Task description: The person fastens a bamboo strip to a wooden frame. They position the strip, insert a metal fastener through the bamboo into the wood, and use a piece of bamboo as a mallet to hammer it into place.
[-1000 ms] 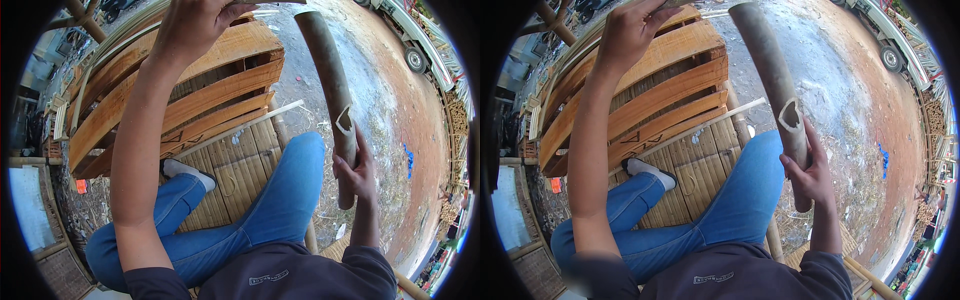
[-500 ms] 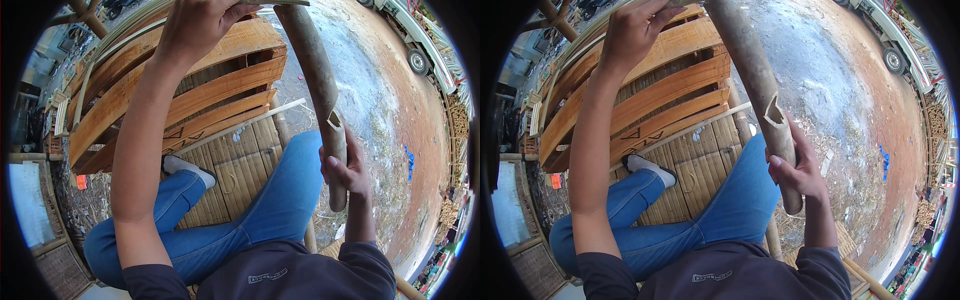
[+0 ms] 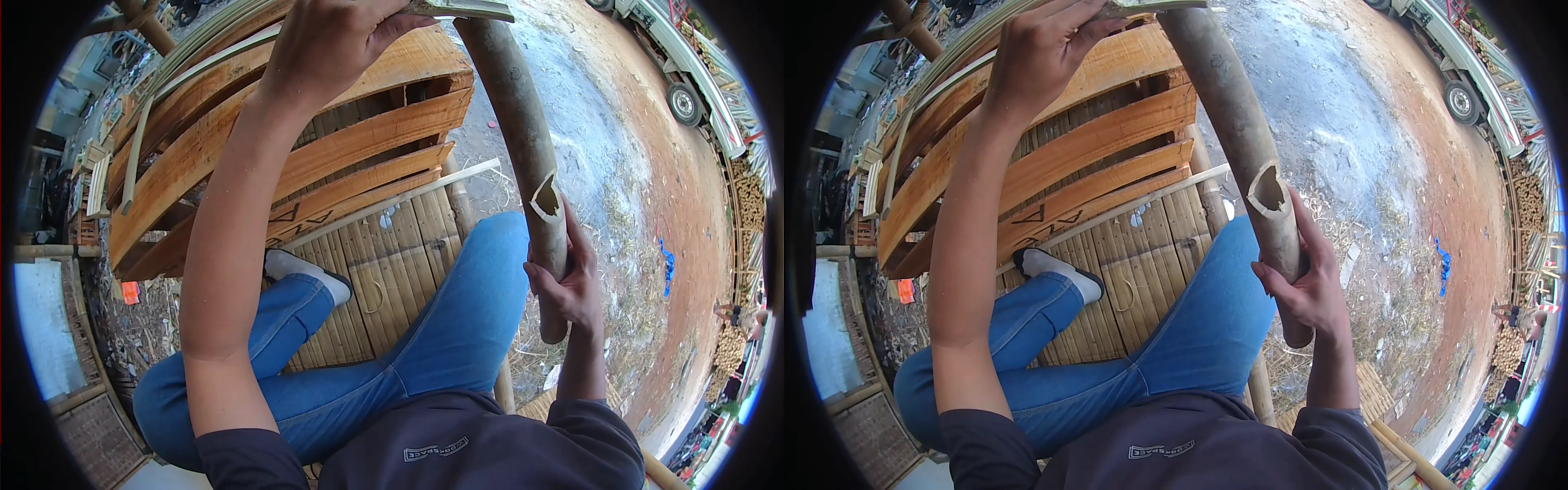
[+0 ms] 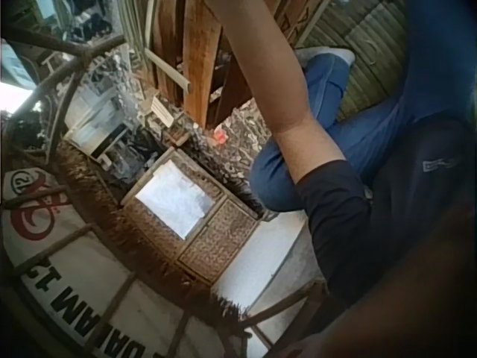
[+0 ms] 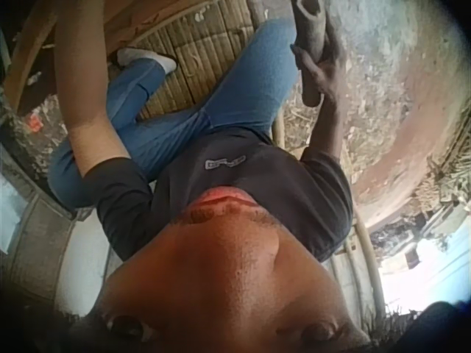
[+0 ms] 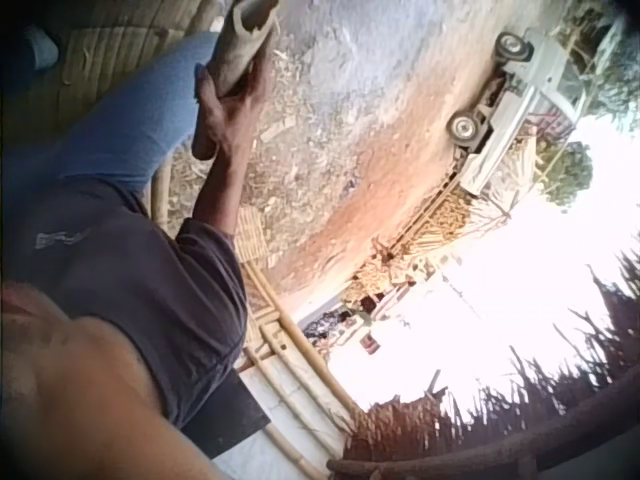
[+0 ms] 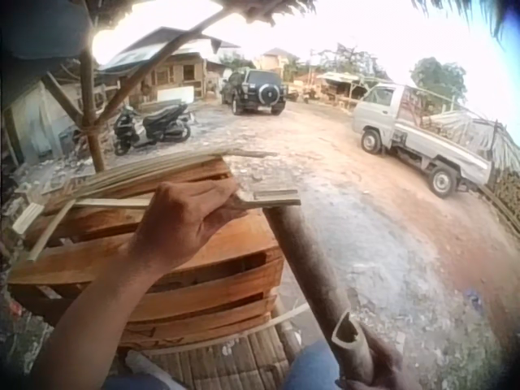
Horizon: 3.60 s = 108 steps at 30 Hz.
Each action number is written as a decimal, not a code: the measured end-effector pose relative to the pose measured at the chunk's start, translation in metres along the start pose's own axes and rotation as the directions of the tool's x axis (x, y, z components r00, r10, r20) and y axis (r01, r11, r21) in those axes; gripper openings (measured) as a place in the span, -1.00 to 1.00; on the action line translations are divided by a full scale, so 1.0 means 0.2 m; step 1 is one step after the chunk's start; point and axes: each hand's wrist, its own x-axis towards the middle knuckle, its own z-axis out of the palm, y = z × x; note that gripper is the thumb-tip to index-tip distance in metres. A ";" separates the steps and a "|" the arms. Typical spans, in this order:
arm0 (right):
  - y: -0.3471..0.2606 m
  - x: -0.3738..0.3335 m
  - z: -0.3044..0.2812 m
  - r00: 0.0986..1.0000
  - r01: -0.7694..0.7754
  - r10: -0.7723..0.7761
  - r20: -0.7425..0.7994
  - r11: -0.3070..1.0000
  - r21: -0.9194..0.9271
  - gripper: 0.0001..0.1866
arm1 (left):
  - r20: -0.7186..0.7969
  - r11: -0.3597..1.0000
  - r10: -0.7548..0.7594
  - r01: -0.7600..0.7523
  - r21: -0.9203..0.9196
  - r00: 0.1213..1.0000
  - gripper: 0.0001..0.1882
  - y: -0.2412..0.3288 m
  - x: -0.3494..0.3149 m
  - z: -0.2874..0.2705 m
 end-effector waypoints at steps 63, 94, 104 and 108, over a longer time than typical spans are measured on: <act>-0.27 0.25 -0.47 0.933 0.348 -0.269 0.237 0.522 -0.779 -0.18 | 0.032 0.973 0.227 -0.226 -0.038 0.973 -0.66 0.01 -0.12 0.04; 0.23 0.11 0.11 0.714 0.097 0.148 0.685 0.947 -0.306 -0.06 | 0.042 0.982 0.150 -0.145 -0.119 0.988 -0.74 0.08 -0.01 0.05; 0.29 -0.01 -0.11 0.971 0.022 0.042 0.237 0.966 -0.259 -0.12 | -0.022 0.994 0.067 -0.068 -0.088 0.998 -0.74 0.05 0.03 0.00; 0.25 0.00 -0.07 0.978 -0.164 0.178 0.110 0.978 -0.129 -0.05 | 0.003 0.994 0.051 -0.051 -0.093 0.999 -0.73 0.09 0.06 -0.02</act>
